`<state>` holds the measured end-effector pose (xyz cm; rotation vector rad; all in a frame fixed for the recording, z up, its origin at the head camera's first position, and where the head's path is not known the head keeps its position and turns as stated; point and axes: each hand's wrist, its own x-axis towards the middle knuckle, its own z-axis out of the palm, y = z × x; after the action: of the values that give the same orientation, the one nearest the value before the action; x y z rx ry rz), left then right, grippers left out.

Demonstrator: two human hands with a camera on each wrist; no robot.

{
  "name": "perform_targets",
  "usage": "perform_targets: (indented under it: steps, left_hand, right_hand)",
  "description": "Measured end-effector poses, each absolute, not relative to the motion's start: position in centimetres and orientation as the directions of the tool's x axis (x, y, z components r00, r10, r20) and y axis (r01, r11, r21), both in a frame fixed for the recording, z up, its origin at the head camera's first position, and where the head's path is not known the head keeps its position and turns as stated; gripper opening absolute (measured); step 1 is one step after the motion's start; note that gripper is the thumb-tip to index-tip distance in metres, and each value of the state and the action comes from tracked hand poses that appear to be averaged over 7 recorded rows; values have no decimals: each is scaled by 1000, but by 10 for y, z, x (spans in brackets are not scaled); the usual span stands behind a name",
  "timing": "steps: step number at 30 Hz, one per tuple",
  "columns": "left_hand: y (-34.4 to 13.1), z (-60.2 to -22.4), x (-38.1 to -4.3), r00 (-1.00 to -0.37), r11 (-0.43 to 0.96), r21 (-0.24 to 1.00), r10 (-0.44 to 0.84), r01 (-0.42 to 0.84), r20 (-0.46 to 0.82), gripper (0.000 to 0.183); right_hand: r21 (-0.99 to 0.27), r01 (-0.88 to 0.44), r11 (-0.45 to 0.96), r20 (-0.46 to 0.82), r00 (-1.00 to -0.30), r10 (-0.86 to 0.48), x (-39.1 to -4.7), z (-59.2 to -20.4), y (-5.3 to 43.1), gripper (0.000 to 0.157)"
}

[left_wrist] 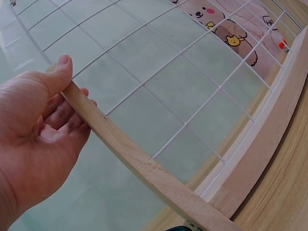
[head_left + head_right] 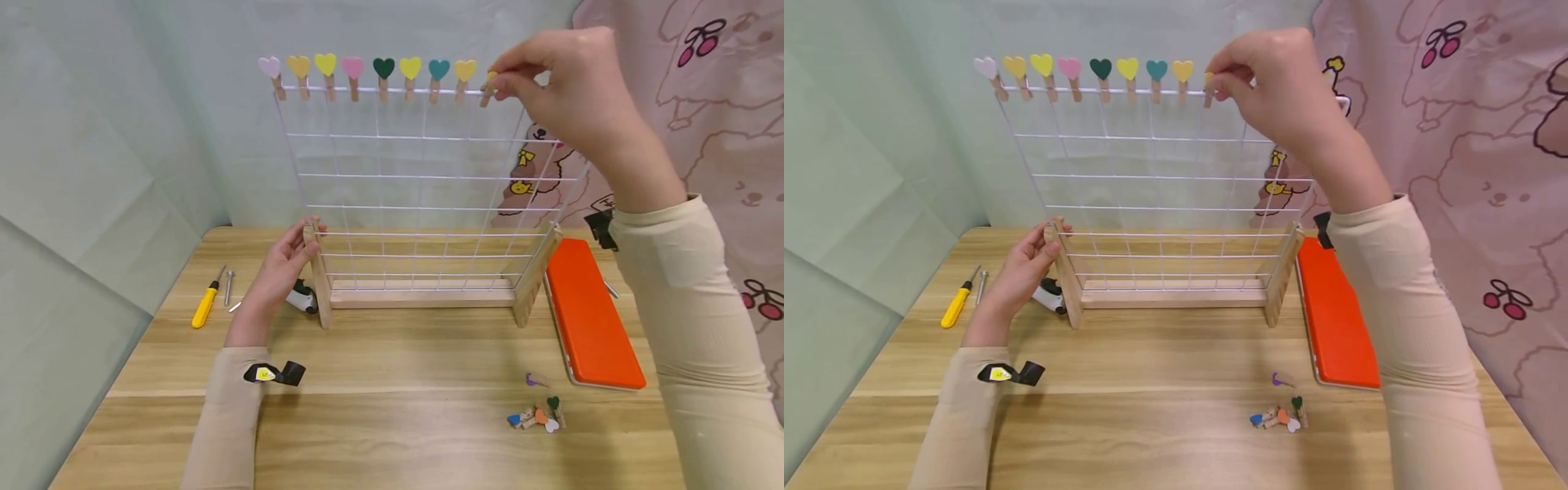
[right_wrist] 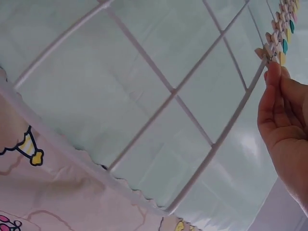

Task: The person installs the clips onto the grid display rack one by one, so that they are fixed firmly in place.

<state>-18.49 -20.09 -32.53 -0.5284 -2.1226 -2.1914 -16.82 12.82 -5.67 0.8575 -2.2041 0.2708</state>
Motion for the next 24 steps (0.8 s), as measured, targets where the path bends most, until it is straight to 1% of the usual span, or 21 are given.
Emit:
perform_targets:
  steps: [2,4,9,13,15,20,22,24]
  left_hand:
    - [-201,-325,-185,-941,-52,962,203,266,271,49]
    - [-200,-325,-185,-941,-50,963,206,264,269,50]
    - [-199,-325,-186,-941,-44,964,210,261,264,51]
    - [-199,-325,-186,-941,-47,965,213,259,263,53]
    - [-199,-324,-186,-941,-53,965,214,258,263,53]
    - [-198,-323,-186,-940,-58,964,215,261,267,51]
    - [-198,-323,-185,-940,-52,964,212,261,266,51]
    - [-198,-322,-185,-941,-53,964,213,259,264,51]
  right_hand:
    - [96,-654,750,685,-503,-527,-168,-55,127,22]
    - [92,-639,763,660,-534,-527,-167,-53,126,23]
    - [-2,-568,823,583,-669,-461,-167,-49,124,27]
    - [-70,-544,836,567,-711,-415,-169,-50,125,28]
    - [-87,-546,833,574,-711,-406,-171,-51,126,28]
    - [-83,-565,821,612,-679,-405,-172,-53,127,28]
    - [-79,-577,813,646,-651,-400,-171,-55,129,28]
    - [-68,-599,798,696,-601,-392,-170,-58,132,28]
